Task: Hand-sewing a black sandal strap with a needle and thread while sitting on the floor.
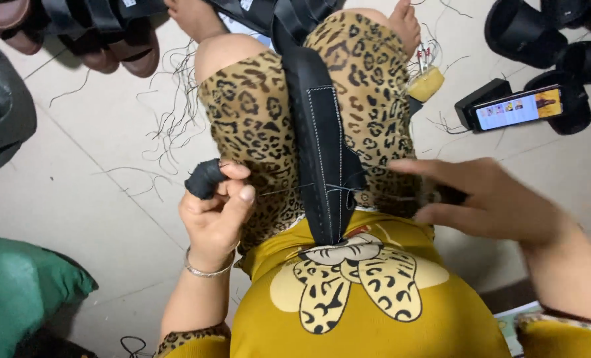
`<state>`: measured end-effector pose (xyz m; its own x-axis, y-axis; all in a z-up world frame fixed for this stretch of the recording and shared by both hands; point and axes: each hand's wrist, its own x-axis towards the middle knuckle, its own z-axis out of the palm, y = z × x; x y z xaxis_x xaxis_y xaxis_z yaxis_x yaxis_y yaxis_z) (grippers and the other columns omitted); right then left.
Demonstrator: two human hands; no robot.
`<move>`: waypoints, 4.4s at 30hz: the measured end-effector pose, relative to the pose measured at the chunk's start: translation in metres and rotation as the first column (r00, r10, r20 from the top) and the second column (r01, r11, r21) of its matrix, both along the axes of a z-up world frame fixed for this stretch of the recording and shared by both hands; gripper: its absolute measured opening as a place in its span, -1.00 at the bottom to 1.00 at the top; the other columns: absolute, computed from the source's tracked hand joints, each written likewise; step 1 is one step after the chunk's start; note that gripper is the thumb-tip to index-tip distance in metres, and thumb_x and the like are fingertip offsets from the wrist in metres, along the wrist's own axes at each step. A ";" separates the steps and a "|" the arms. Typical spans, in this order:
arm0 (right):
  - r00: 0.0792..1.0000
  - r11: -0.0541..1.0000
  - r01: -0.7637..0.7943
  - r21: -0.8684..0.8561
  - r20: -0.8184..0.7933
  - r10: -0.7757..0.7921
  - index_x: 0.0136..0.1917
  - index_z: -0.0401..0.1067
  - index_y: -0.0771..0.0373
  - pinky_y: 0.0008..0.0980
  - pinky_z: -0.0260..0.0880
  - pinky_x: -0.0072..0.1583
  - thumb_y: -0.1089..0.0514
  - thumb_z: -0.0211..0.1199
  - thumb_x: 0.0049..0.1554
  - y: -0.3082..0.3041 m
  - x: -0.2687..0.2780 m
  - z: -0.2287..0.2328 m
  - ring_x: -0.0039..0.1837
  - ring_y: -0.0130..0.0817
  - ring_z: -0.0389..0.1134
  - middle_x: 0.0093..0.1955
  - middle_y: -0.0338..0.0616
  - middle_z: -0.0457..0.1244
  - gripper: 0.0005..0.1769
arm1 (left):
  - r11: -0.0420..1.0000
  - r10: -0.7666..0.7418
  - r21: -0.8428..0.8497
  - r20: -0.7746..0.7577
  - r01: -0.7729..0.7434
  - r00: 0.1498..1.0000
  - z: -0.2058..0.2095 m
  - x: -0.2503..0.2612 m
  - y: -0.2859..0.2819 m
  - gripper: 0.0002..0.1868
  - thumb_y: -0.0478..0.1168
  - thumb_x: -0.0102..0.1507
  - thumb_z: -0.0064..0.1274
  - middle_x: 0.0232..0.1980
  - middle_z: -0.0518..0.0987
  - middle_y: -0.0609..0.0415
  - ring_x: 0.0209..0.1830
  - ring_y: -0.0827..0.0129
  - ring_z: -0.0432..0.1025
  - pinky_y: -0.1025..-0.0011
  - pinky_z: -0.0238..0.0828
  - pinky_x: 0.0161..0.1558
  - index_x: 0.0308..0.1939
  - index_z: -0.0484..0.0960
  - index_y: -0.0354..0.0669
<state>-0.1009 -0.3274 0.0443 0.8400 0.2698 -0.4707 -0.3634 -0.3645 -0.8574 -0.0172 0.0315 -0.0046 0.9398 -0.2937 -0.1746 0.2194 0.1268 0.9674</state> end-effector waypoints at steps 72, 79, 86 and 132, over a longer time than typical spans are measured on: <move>0.976 0.984 -0.131 -0.120 0.158 0.150 0.33 0.43 0.36 -0.39 0.51 -0.23 0.19 0.22 0.21 0.036 0.000 -0.032 -0.30 -0.18 0.48 -0.20 0.08 0.42 -0.56 | 0.852 -0.524 -0.038 -0.084 0.523 0.848 0.020 -0.024 -0.013 -0.83 -0.31 0.24 0.17 -0.60 0.43 0.19 -0.61 0.51 0.29 0.44 0.38 -0.49 -0.13 0.71 -0.34; 0.936 0.995 -0.034 0.090 0.352 0.001 -0.14 0.63 0.10 -0.34 0.48 -0.08 0.06 0.32 0.16 0.064 0.008 -0.013 -0.14 -0.23 0.47 -0.02 -0.17 0.34 -0.86 | 0.529 -0.615 0.846 0.437 -0.068 0.657 -0.009 -0.012 -0.014 -0.67 -0.06 0.28 0.19 -0.32 0.42 -0.01 -0.51 0.12 0.41 0.17 0.38 -0.48 0.00 0.74 -0.22; 0.852 0.445 0.338 0.829 -0.068 -0.520 -0.44 0.21 0.23 -0.38 0.17 -0.43 -0.02 -0.14 0.38 0.088 0.028 -0.071 -0.56 -0.31 0.12 -0.59 -0.18 0.07 -0.42 | 0.711 -0.647 0.373 0.015 0.596 0.762 -0.017 -0.037 -0.005 -0.45 -0.12 0.38 0.05 -0.68 0.33 0.15 -0.77 0.35 0.27 0.53 0.26 -0.63 -0.73 0.44 -0.13; 0.735 0.484 -0.280 -0.829 0.140 0.664 0.17 0.31 0.10 -0.46 0.22 -0.50 -0.04 0.12 0.30 0.083 0.051 0.000 -0.55 -0.44 0.23 -0.26 -0.33 0.28 -0.74 | 0.587 -0.714 0.681 0.180 0.437 0.677 -0.022 0.015 -0.035 0.24 -0.03 0.13 0.48 0.71 -0.02 -0.12 -0.27 0.42 0.62 0.62 0.63 -0.29 0.63 -0.14 -0.04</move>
